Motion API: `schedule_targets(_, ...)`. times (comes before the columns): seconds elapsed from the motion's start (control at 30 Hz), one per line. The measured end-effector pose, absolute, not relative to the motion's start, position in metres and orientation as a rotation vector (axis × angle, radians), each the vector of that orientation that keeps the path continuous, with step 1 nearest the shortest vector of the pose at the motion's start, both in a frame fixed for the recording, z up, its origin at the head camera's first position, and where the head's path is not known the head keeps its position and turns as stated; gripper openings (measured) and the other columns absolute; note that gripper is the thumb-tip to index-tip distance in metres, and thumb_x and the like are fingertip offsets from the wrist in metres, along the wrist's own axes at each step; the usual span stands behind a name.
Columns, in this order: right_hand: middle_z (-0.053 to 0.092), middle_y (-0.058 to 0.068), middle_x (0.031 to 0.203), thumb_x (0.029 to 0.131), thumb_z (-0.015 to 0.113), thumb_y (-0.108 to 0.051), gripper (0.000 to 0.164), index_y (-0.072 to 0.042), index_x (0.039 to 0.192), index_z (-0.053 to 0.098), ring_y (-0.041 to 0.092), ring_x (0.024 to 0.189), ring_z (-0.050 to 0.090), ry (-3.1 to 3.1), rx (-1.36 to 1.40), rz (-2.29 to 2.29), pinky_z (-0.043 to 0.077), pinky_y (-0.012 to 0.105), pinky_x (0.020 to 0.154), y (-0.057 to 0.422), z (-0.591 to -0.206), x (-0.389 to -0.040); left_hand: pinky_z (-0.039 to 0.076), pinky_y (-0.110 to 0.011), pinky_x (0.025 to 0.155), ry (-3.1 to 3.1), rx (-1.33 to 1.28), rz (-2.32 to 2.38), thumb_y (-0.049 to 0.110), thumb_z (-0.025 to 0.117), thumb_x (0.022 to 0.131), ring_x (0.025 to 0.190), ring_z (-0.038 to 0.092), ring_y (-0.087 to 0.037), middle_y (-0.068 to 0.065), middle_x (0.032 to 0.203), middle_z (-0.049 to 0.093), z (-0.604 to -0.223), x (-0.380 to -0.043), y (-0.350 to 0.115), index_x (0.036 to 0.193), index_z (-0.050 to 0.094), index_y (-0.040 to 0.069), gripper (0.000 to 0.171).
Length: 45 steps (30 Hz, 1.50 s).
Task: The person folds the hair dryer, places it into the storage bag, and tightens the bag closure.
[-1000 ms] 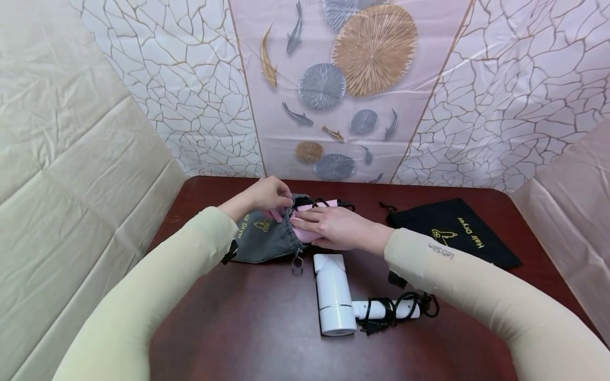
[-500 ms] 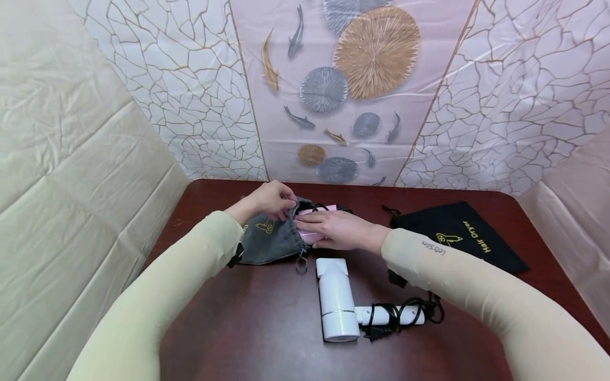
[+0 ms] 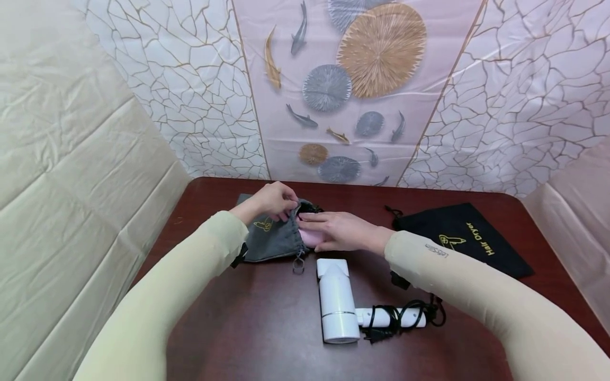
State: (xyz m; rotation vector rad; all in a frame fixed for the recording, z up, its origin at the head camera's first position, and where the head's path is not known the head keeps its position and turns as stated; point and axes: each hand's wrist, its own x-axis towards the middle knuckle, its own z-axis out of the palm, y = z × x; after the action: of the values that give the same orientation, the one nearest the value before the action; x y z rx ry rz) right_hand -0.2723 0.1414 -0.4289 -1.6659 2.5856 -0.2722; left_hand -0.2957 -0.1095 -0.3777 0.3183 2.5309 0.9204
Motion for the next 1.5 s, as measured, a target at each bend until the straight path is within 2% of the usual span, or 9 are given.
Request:
schedule_targets(0.37,0.05,0.01,0.163,0.097,0.079,-0.046,0.081,-0.018,0.165,0.045,0.034,0.148,0.049,2.648,-1.429,-0.358,0.047,0.058,0.114,0.174,-0.436,-0.266,0.066,-0.038,0.071,2.561,0.329,0.908,0.015,0.065,0.108,0.078,0.079,-0.022,-0.013,0.092,0.078,-0.376,-0.293,-0.108,0.121,0.076,0.006,0.02)
schedule_targets(0.6,0.053,0.013,0.16,0.096,0.081,-0.044,0.08,-0.013,0.162,0.048,0.037,0.147,0.051,2.682,-1.477,-0.425,0.045,0.059,0.116,0.17,-0.443,-0.263,0.066,-0.038,0.072,2.573,0.339,0.897,0.015,0.065,0.108,0.078,0.079,-0.022,-0.012,0.091,0.078,-0.377,-0.291,-0.107,0.119,0.077,0.005,0.019)
schedule_targets(1.07,0.057,0.014,0.157,0.095,0.082,-0.042,0.077,-0.015,0.16,0.052,0.035,0.145,0.053,2.755,-1.478,-0.449,0.05,0.057,0.111,0.162,-0.452,-0.263,0.066,-0.039,0.073,2.586,0.351,0.883,0.017,0.065,0.108,0.08,0.078,-0.022,-0.011,0.094,0.078,-0.376,-0.288,-0.104,0.12,0.077,0.007,0.02)
schedule_targets(1.3,0.062,0.015,0.151,0.096,0.081,-0.034,0.069,-0.013,0.157,0.056,0.036,0.14,0.058,2.798,-1.494,-0.41,0.051,0.056,0.11,0.154,-0.45,-0.263,0.066,-0.039,0.073,2.584,0.333,0.898,0.017,0.066,0.108,0.08,0.078,-0.022,-0.011,0.093,0.078,-0.375,-0.286,-0.104,0.121,0.077,0.007,0.02)
schedule_targets(1.5,0.065,0.015,0.147,0.092,0.084,-0.031,0.068,-0.011,0.152,0.06,0.037,0.135,0.061,2.858,-1.649,-0.367,0.049,0.054,0.113,0.15,-0.446,-0.263,0.066,-0.038,0.071,2.587,0.345,0.911,0.016,0.065,0.108,0.078,0.078,-0.022,-0.012,0.093,0.078,-0.372,-0.286,-0.103,0.12,0.077,0.006,0.02)
